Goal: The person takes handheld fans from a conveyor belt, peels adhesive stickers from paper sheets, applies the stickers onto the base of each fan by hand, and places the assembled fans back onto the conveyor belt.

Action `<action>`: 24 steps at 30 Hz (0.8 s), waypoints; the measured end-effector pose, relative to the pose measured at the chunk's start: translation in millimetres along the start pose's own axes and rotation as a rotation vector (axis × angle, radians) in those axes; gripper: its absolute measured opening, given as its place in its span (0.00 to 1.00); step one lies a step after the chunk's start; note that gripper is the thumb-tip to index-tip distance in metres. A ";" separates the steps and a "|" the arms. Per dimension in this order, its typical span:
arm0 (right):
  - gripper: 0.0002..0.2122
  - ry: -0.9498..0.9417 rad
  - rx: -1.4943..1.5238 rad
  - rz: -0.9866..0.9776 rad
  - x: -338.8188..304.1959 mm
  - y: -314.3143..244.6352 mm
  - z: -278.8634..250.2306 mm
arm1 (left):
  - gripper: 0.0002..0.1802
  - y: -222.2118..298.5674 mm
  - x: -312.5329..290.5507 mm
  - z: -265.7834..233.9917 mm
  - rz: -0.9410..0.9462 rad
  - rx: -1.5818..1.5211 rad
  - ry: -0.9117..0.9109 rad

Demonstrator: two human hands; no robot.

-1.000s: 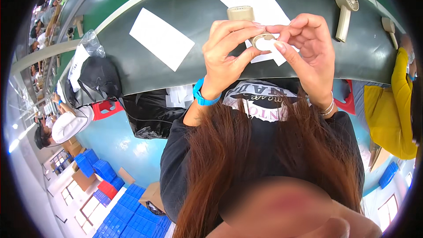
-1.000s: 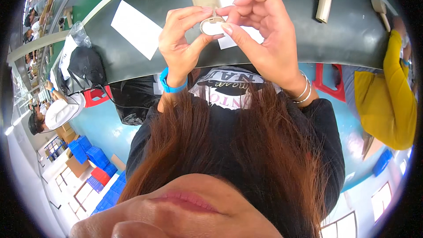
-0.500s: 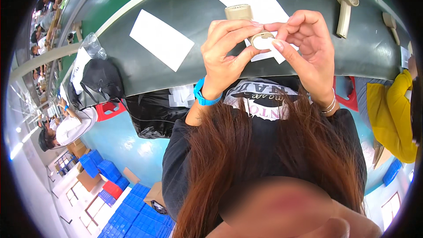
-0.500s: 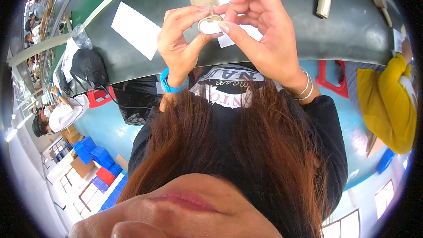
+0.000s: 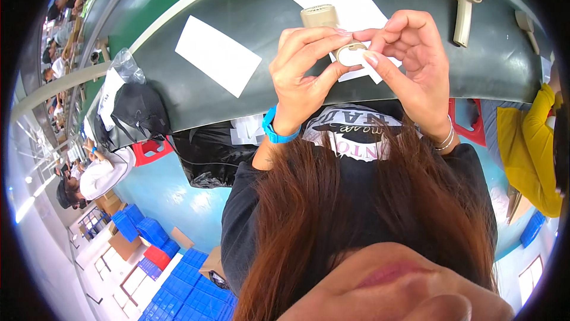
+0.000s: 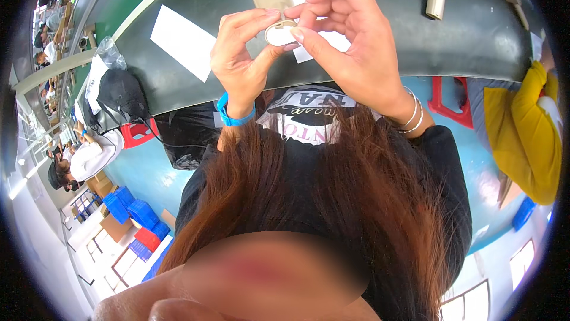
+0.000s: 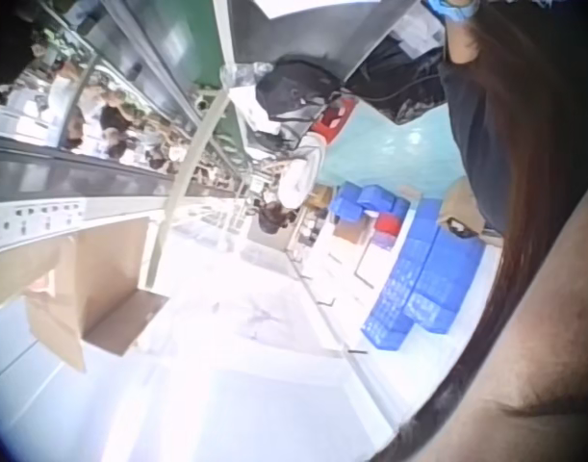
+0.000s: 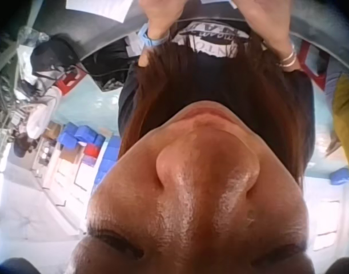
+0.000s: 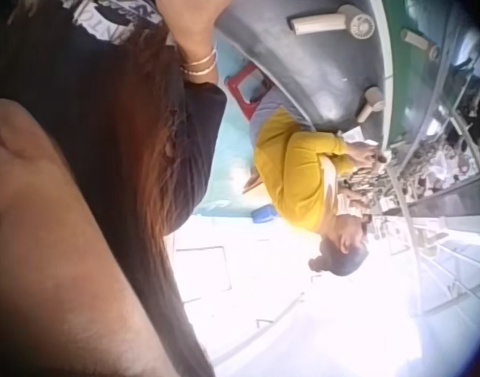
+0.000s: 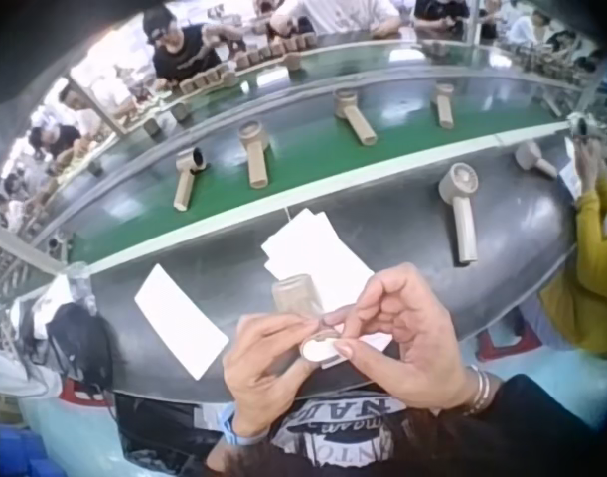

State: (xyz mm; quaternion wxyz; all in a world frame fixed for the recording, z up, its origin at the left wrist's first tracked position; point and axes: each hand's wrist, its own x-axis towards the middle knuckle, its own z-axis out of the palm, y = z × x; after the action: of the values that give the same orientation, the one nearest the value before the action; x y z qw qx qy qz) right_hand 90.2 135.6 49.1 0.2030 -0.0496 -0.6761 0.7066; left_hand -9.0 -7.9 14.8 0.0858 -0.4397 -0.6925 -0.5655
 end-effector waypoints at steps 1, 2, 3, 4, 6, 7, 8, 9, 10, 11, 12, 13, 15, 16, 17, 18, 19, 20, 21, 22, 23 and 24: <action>0.16 -0.014 0.014 -0.018 -0.4 -0.1 -1.9 | 0.22 0.6 0.6 1.1 0.002 -0.006 -0.002; 0.16 -0.015 0.018 -0.018 -0.5 -0.2 -0.4 | 0.22 0.4 0.0 0.9 0.001 0.004 -0.001; 0.16 0.006 -0.002 0.003 -0.8 -1.5 2.1 | 0.22 0.0 -0.6 0.7 0.000 0.014 0.001; 0.16 0.027 -0.022 0.024 -0.9 -1.8 3.5 | 0.22 -0.4 -1.2 0.6 -0.001 0.018 0.000; 0.16 0.029 -0.021 0.022 -1.2 -3.1 3.8 | 0.22 -0.1 -1.0 0.6 0.009 0.014 -0.002; 0.16 0.029 -0.019 0.020 -1.5 -3.5 3.9 | 0.22 0.1 -1.2 0.8 0.009 0.012 -0.004; 0.16 0.030 -0.018 0.020 -1.1 -3.3 3.9 | 0.22 0.1 -1.2 0.9 0.007 0.014 -0.002; 0.16 0.028 -0.027 0.016 -0.7 -3.1 3.9 | 0.21 0.2 -1.2 1.1 0.004 0.017 0.000; 0.16 0.026 -0.035 0.012 -0.5 -3.0 3.8 | 0.21 0.3 -1.1 1.1 0.003 0.018 -0.001; 0.16 0.030 -0.037 0.012 -0.6 -3.1 3.4 | 0.21 0.2 -0.7 1.7 0.009 0.017 -0.001; 0.16 0.030 -0.037 0.014 -0.8 -3.4 2.9 | 0.21 0.2 -0.5 2.4 0.015 0.016 -0.002; 0.16 0.031 -0.037 0.015 -1.1 -3.8 2.5 | 0.21 0.1 -0.5 2.8 0.016 0.012 -0.004; 0.16 0.029 -0.046 0.015 -0.7 -3.8 3.6 | 0.21 -0.4 -1.5 1.4 0.019 0.030 -0.005; 0.16 0.028 -0.056 0.016 -0.7 -4.0 4.3 | 0.21 0.2 -1.6 1.0 0.019 0.030 -0.005; 0.16 0.032 -0.058 0.016 -1.0 -4.7 4.4 | 0.20 1.4 -0.8 1.4 0.021 0.037 -0.005; 0.16 0.041 -0.055 0.022 -1.4 -5.5 4.5 | 0.18 2.2 -0.2 2.0 0.023 0.042 -0.005; 0.16 0.050 -0.053 0.028 -1.8 -6.3 4.5 | 0.18 1.9 -1.7 4.3 0.025 0.037 -0.008; 0.16 0.049 -0.052 0.027 -1.5 -6.2 5.5 | 0.17 0.7 -5.7 6.6 -0.002 -0.002 0.027; 0.16 0.047 -0.058 0.027 -1.0 -5.9 6.3 | 0.16 -0.5 -8.6 7.6 -0.029 -0.041 0.062; 0.16 0.045 -0.064 0.027 -0.7 -5.7 7.1 | 0.16 -2.1 -9.6 7.3 -0.029 -0.039 0.062; 0.16 0.049 -0.068 0.027 -1.0 -6.7 7.4 | 0.15 -4.0 -9.6 7.8 0.057 0.020 0.042; 0.16 0.049 -0.074 0.031 -1.2 -7.8 7.7 | 0.14 -5.0 -9.7 7.8 0.144 0.079 0.023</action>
State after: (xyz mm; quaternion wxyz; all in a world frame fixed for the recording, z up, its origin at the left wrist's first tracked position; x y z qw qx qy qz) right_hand 90.3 128.0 57.0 0.2063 -0.0849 -0.6959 0.6827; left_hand -3.7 -6.0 2.6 0.1513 -0.4780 -0.6800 -0.5350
